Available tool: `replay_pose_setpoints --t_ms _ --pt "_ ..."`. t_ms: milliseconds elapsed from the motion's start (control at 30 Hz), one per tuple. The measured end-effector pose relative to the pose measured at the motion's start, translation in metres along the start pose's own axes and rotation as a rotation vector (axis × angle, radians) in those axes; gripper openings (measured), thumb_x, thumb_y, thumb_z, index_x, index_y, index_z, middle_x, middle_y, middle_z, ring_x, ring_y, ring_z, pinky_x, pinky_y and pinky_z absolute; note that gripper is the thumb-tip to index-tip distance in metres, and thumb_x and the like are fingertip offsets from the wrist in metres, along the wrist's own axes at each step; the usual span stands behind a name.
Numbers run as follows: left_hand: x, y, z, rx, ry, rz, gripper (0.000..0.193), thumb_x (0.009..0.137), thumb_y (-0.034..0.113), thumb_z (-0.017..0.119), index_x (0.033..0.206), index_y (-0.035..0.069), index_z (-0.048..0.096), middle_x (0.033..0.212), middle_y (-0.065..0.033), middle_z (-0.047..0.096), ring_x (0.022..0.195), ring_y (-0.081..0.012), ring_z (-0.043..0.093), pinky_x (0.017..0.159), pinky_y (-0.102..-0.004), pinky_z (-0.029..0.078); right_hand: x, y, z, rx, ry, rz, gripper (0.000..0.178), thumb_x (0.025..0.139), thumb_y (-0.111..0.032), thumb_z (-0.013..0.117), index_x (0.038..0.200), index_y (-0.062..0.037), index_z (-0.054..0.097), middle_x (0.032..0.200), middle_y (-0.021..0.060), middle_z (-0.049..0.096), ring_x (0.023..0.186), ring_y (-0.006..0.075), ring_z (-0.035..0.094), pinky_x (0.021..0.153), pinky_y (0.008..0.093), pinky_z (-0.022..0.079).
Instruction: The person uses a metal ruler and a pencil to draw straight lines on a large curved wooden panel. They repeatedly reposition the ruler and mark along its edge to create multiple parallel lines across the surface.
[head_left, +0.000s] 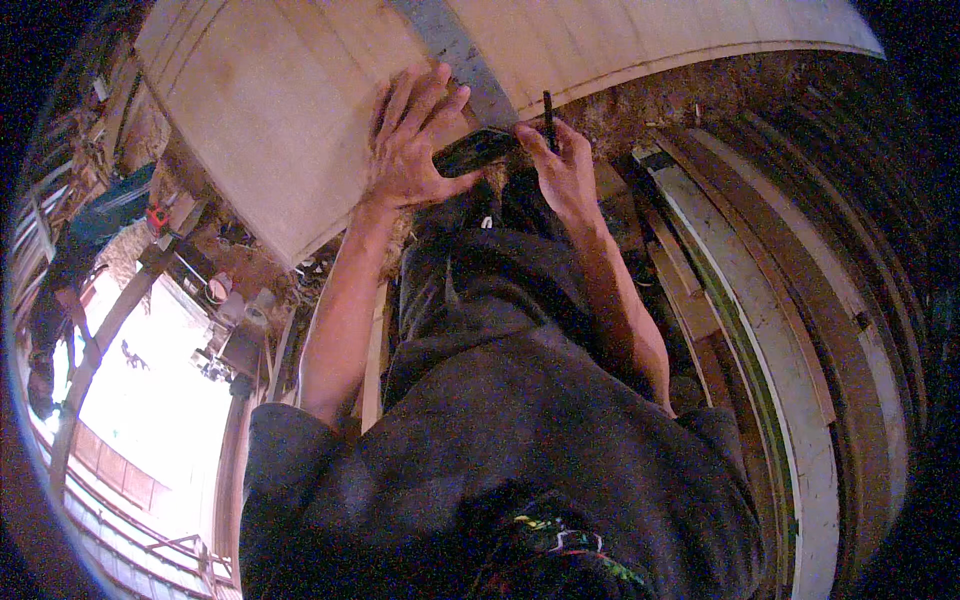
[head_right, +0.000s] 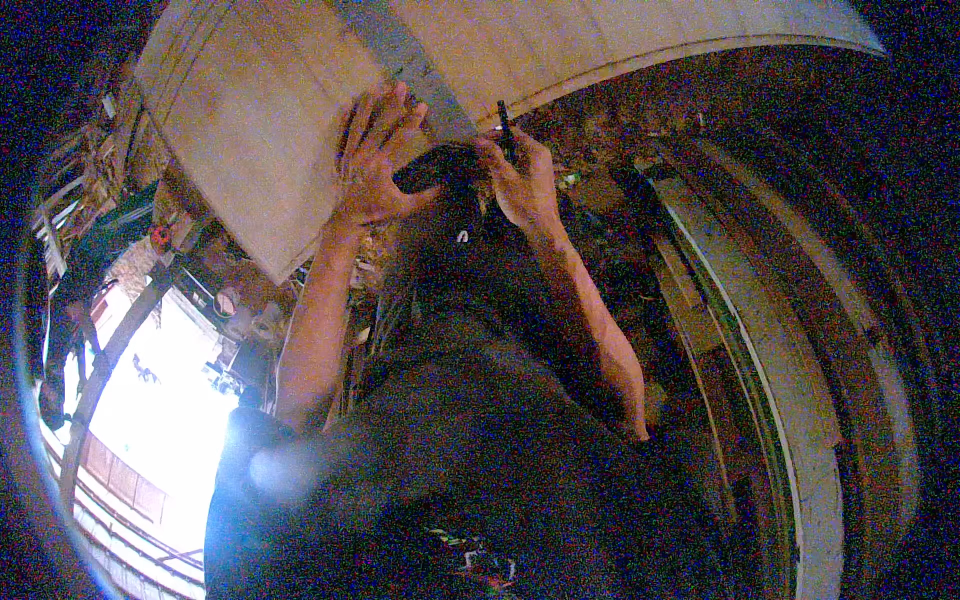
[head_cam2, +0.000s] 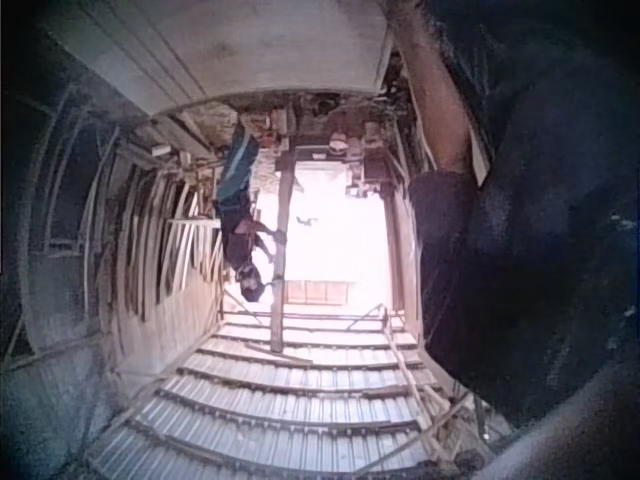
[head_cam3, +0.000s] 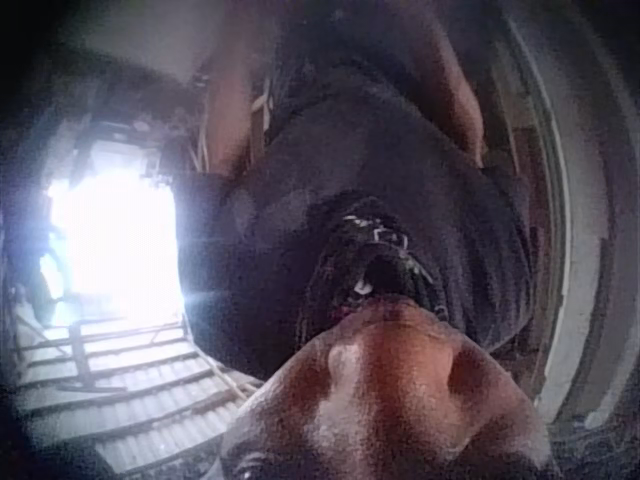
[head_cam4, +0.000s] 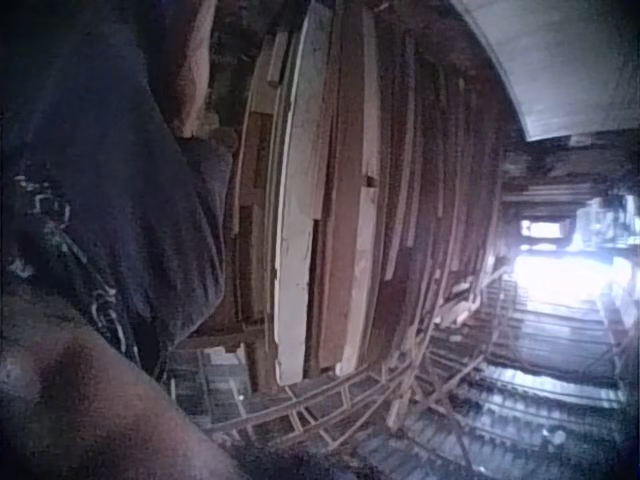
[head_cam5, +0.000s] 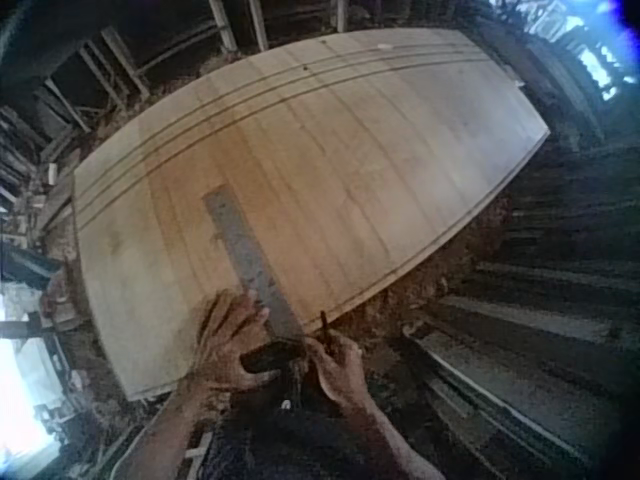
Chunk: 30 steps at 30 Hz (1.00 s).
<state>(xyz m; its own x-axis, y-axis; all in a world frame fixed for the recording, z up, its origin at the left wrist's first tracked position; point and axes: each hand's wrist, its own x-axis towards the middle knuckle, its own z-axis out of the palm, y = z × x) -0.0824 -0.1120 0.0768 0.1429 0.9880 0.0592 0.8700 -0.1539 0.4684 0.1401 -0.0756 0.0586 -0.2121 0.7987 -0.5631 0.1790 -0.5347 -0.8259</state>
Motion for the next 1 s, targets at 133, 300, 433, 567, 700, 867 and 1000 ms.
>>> replay_pose_setpoints --t_ms 133,300,433,567,700,867,1000 --pt "0.005 -0.003 -0.001 0.011 0.02 0.017 0.099 0.059 0.059 0.085 0.147 0.028 0.053 0.159 -0.0024 0.042 0.148 -0.0331 0.033 0.123 -0.055 0.02 0.001 -0.009 0.001 0.014 -0.01 0.021 0.015 0.097 -0.015 0.067 0.099 -0.0004 0.07 0.087 0.0038 0.071 0.077 0.0121 0.063 0.071 0.0295 0.051" --pt "0.004 -0.006 0.002 0.033 -0.018 0.029 0.101 0.064 0.067 0.078 0.151 0.025 0.048 0.163 -0.0053 0.035 0.15 -0.0363 0.029 0.123 -0.0565 0.015 0.008 0.01 0.005 -0.054 0.055 -0.097 0.021 0.096 -0.019 0.067 0.101 0.001 0.069 0.088 0.006 0.072 0.079 0.0148 0.064 0.073 0.032 0.051" --pt "0.004 -0.001 0.003 0.034 0.024 0.013 0.101 0.058 0.061 0.084 0.148 0.028 0.052 0.159 -0.0023 0.041 0.148 -0.0319 0.034 0.123 -0.0538 0.02 0.006 0.015 0.005 -0.01 0.046 -0.062 0.016 0.098 -0.019 0.068 0.098 -0.0038 0.069 0.081 -0.0049 0.064 0.071 0.0051 0.05 0.061 0.0241 0.039" --pt "-0.001 -0.004 0.005 0.055 0.034 0.035 0.101 0.06 0.063 0.082 0.149 0.028 0.051 0.16 -0.0015 0.041 0.147 -0.0322 0.034 0.123 -0.0544 0.021 0.005 0.021 0.003 -0.042 0.04 -0.012 0.02 0.097 -0.022 0.069 0.1 -0.0023 0.07 0.084 -0.001 0.066 0.073 0.0085 0.053 0.064 0.027 0.041" --pt "-0.004 -0.003 0.003 0.071 0.043 0.043 0.099 0.061 0.063 0.082 0.149 0.028 0.051 0.16 -0.0009 0.04 0.148 -0.0331 0.034 0.122 -0.0555 0.021 0.002 0.02 0.004 -0.07 0.026 0.006 0.029 0.094 -0.027 0.071 0.102 0.0009 0.071 0.088 0.0071 0.072 0.079 0.0161 0.062 0.074 0.0345 0.05" --pt "-0.006 -0.006 0.002 0.054 0.027 0.036 0.099 0.061 0.061 0.082 0.148 0.028 0.051 0.16 -0.001 0.04 0.148 -0.0337 0.034 0.123 -0.0555 0.02 0.001 0.027 0.01 -0.027 0.061 0.003 0.023 0.095 -0.027 0.073 0.099 -0.0048 0.069 0.081 -0.0055 0.062 0.069 0.0039 0.048 0.059 0.0222 0.036" --pt "-0.006 -0.009 0.001 0.049 0.004 0.017 0.1 0.059 0.061 0.083 0.148 0.028 0.051 0.161 -0.0009 0.039 0.148 -0.0332 0.033 0.123 -0.0548 0.019 -0.001 0.013 0.013 -0.016 0.034 0.023 0.022 0.095 -0.026 0.072 0.099 -0.0052 0.069 0.08 -0.0055 0.062 0.068 0.0039 0.048 0.059 0.0223 0.036"
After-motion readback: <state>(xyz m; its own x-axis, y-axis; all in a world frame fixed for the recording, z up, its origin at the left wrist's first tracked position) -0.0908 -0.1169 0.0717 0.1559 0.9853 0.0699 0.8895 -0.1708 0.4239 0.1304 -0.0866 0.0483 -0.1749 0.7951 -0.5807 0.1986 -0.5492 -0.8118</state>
